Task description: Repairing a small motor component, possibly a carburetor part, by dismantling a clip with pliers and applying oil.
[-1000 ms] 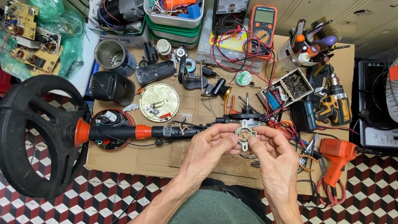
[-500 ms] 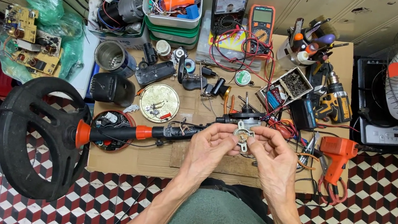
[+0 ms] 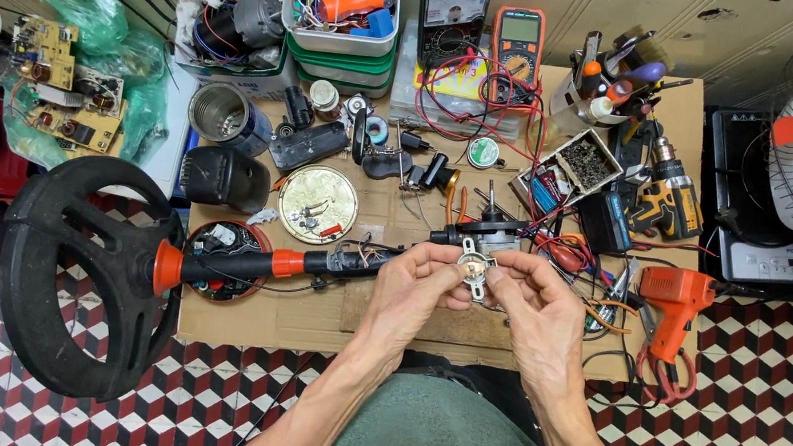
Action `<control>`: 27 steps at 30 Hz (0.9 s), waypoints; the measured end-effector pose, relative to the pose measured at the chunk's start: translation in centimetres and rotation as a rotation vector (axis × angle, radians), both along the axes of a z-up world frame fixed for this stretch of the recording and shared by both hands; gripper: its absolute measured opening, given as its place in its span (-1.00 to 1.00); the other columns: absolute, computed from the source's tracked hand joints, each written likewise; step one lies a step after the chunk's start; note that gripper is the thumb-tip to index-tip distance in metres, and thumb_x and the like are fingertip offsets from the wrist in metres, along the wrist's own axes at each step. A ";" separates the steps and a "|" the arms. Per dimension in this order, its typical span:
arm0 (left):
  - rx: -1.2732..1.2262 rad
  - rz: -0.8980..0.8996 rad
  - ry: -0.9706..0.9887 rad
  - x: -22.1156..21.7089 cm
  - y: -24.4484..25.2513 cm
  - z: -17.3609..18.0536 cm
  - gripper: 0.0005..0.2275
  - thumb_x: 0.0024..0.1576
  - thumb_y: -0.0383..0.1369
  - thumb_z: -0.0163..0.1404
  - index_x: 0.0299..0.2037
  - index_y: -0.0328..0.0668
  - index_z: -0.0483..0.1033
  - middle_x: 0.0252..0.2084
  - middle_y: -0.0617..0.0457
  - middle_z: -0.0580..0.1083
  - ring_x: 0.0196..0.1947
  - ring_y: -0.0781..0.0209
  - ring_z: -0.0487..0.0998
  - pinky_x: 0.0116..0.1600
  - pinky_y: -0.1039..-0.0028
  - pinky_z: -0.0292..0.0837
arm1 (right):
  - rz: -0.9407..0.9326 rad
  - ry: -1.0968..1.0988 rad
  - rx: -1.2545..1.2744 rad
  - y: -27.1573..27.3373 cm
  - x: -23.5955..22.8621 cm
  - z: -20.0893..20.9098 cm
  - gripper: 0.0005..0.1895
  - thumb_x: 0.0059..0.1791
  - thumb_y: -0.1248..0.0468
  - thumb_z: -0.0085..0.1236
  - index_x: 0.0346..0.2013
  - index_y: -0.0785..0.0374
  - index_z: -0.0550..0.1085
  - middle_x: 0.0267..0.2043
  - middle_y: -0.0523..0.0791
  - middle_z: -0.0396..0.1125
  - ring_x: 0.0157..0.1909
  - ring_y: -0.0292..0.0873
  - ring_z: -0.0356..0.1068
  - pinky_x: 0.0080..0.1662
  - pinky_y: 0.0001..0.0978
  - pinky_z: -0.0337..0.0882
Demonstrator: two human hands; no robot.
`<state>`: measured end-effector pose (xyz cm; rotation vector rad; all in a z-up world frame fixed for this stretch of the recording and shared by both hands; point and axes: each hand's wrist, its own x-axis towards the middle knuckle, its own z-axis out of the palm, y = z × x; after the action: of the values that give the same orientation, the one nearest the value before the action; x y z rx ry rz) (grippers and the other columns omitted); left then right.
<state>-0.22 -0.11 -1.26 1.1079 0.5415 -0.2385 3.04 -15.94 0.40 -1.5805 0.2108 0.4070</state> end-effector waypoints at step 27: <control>-0.423 0.085 0.194 1.2 0.8 -3.6 -0.80 0.15 -0.47 0.07 -0.07 -0.43 0.46 -0.21 -0.19 0.56 -0.23 0.10 0.66 -0.02 0.37 0.68 | 0.483 -0.198 -0.940 -11.1 -3.2 -19.6 -0.78 0.08 0.32 0.02 -0.03 0.29 0.53 -0.07 0.04 0.40 -0.25 -0.01 0.47 -0.19 -0.22 0.55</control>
<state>1.01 0.71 -4.82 0.6537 0.6727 -0.3701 -0.17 -27.07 -19.18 -2.5995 -0.1761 0.5594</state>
